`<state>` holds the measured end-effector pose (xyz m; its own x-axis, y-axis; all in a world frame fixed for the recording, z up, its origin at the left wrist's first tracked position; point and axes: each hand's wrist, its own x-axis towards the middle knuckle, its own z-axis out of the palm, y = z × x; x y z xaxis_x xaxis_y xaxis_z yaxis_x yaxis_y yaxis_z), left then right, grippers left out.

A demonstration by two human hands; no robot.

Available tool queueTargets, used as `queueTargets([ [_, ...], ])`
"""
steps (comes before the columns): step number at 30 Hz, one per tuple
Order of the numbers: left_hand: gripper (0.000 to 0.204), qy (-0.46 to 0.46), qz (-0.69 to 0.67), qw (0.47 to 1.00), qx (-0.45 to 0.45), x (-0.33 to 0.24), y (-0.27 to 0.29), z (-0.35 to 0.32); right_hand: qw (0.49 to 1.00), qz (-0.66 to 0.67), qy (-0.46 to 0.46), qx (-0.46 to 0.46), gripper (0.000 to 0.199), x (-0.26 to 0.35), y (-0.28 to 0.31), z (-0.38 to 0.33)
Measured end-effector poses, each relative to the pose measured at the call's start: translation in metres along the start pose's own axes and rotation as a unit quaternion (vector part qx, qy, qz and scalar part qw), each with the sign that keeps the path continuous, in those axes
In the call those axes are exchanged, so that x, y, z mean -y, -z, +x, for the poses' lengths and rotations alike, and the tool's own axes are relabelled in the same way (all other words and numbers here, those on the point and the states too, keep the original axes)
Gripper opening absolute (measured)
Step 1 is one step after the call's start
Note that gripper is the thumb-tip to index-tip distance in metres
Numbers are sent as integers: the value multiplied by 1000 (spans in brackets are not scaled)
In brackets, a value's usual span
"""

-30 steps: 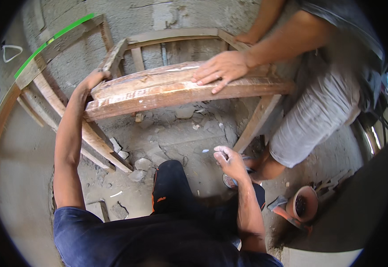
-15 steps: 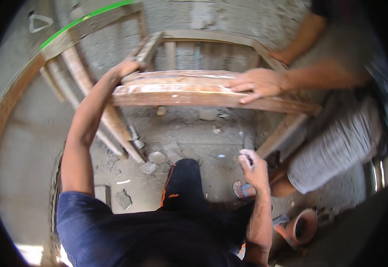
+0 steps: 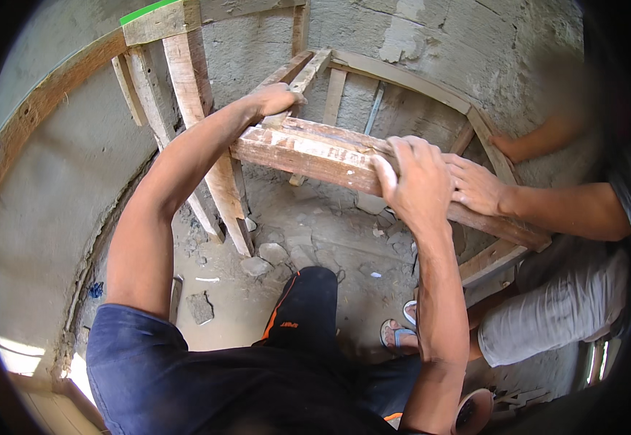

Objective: The person assembles a wooden frame by positioning planks, inserting nails, and hammering them into place. He then lifts and aligns a curved wooden piece with the frame, tapping it to fit.

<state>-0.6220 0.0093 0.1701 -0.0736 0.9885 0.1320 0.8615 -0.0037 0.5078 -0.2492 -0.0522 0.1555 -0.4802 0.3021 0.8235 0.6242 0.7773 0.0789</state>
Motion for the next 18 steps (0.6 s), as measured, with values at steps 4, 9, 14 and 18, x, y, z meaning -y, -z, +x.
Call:
queueTargets([
  [4,61,-9,13,1000,-23,-4,0,-3,994,0,0,109,48,5,-27,35],
  [9,57,-31,-14,999,-8,-7,6,-9,949,66,-131,277,55,3,-38,49],
  [14,42,30,-103,994,10,-3,0,-6,949,82,-133,273,53,0,-42,51],
  [18,32,33,-133,991,8,0,-1,4,939,88,-138,302,51,-2,-43,60],
])
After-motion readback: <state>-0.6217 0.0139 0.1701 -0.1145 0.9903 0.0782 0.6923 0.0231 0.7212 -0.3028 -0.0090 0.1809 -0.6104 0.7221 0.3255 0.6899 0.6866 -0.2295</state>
